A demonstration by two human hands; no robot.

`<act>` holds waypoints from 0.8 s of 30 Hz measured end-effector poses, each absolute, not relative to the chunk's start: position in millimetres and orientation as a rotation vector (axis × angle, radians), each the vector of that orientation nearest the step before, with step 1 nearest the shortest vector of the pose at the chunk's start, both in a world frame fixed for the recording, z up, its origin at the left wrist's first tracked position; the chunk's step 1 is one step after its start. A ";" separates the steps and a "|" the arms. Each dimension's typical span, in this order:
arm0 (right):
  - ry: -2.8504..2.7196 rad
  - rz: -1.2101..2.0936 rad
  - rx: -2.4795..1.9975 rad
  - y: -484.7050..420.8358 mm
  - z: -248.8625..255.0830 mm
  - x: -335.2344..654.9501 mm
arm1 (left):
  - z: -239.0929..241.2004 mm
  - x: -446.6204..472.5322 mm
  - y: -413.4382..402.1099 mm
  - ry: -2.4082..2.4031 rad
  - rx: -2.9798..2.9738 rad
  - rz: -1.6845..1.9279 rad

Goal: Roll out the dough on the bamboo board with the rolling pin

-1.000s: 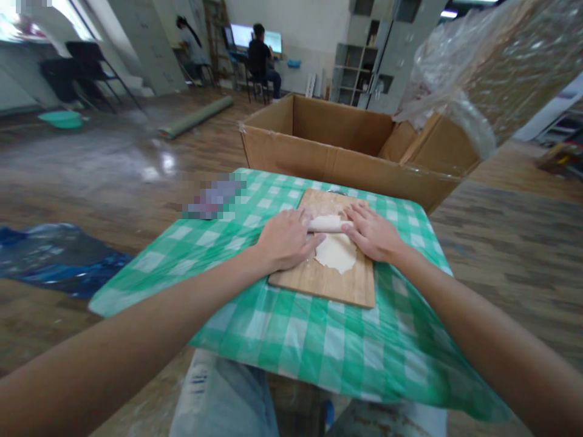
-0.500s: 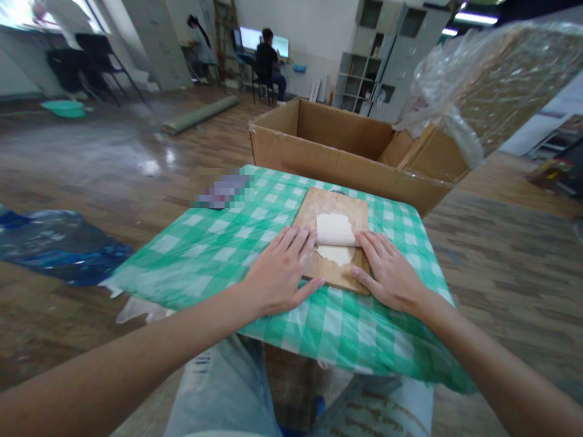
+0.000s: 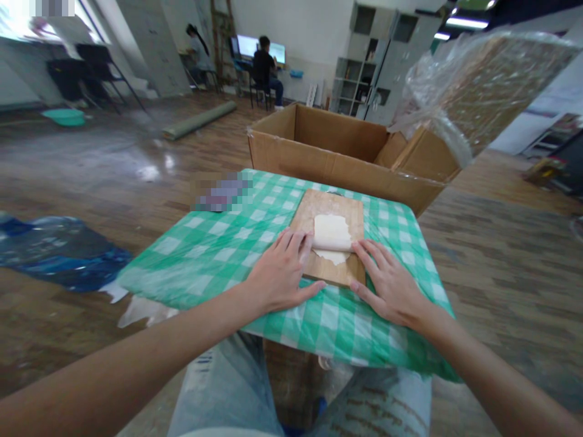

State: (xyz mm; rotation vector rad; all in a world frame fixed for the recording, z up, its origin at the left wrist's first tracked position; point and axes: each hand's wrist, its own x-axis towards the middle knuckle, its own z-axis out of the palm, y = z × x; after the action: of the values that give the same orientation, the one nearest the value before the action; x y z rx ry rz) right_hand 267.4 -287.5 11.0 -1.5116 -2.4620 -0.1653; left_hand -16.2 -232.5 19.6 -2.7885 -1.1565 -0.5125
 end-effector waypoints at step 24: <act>-2.476 -0.238 -1.528 -298.3 10.5 257.3 | 15.1 -22.8 -247.3 -1.128 -2.826 -0.524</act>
State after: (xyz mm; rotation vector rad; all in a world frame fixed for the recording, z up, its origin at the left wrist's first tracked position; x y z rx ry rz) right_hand 257.3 -298.3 10.5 -1.5281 -2.4762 -0.2385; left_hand -22.8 -247.3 15.1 -2.8260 -1.1281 -0.5240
